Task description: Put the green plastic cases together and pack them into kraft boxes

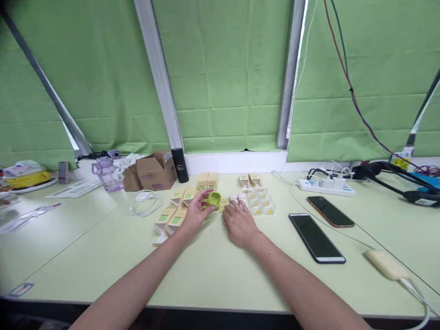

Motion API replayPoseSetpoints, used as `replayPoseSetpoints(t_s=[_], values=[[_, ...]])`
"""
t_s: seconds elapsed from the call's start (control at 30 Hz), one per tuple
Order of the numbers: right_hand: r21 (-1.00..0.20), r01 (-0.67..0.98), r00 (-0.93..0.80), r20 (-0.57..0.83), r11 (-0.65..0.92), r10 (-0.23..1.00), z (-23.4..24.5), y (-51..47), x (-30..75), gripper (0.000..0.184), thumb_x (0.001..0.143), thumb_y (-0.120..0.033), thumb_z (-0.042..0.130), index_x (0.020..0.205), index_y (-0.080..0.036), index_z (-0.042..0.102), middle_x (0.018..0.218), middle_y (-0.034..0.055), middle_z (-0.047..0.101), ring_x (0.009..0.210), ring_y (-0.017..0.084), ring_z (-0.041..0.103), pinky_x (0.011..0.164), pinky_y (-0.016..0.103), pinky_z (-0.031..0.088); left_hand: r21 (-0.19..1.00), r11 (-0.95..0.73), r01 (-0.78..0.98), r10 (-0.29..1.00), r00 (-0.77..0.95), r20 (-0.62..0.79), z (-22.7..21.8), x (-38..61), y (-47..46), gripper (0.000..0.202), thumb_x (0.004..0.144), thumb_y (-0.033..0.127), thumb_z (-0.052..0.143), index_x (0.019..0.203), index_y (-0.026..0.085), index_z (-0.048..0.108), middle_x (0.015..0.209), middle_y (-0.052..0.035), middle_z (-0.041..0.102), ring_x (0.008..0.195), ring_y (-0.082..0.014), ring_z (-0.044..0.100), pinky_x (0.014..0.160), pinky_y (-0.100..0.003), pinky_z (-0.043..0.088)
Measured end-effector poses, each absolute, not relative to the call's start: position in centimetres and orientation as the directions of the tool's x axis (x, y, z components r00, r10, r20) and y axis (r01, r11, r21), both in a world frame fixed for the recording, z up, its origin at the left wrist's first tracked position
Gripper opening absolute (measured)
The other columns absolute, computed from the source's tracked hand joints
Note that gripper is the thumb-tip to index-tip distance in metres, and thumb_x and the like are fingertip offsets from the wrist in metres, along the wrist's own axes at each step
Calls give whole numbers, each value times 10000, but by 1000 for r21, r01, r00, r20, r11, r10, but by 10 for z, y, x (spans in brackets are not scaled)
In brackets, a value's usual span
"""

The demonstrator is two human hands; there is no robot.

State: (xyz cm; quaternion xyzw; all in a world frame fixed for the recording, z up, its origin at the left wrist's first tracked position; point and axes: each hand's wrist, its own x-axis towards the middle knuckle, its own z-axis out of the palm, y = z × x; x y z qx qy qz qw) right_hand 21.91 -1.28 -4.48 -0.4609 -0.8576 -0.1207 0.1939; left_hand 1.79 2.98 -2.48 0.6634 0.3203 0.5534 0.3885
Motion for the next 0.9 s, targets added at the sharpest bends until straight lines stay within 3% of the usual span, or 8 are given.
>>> replayPoseSetpoints(t_s=[0.27, 0.47, 0.67, 0.77, 0.9], values=[[79, 826, -525, 466, 558, 712, -46, -11, 217, 223, 1051, -179, 536, 1167, -187, 727, 1219, 133, 746, 1378, 342, 524, 1297, 566, 241, 884, -466, -38, 865, 188, 465, -24, 19, 29, 529, 770, 219, 859, 1276, 231, 707, 1282, -92, 732, 1211, -273, 649, 953, -362, 491], [62, 796, -494, 639, 602, 589, -46, -9, 218, 244, 990, -90, 587, 1144, -201, 739, 1177, 97, 796, 1296, 326, 594, 1237, 531, 296, 887, -461, -32, 874, 154, 461, -26, 19, 33, 547, 749, 209, 861, 1272, 221, 700, 1306, -106, 741, 1254, -282, 654, 953, -358, 498], [-168, 721, -249, 842, 672, 478, -40, -11, 228, 189, 965, -69, 608, 959, -229, 708, 916, 32, 803, 928, 244, 686, 980, 450, 431, 900, -436, 2, 892, 133, 432, -28, 18, 35, 547, 751, 196, 857, 1275, 219, 700, 1322, -108, 744, 1229, -273, 672, 948, -356, 502], [-345, 658, -99, 842, 670, 531, -37, -13, 231, 142, 975, -134, 620, 929, -234, 709, 887, 37, 781, 899, 249, 687, 917, 437, 462, 899, -437, 35, 891, 151, 427, -27, 18, 30, 529, 768, 200, 856, 1274, 223, 701, 1324, -101, 743, 1184, -259, 679, 965, -364, 501], [-630, 420, 55, 737, 654, 674, -34, -14, 228, 112, 994, -277, 639, 1003, -240, 745, 970, 64, 776, 909, 250, 698, 828, 397, 536, 903, -421, 84, 901, 157, 405, -23, 21, 22, 516, 793, 194, 831, 1288, 233, 691, 1314, -95, 740, 1128, -248, 678, 966, -377, 497]])
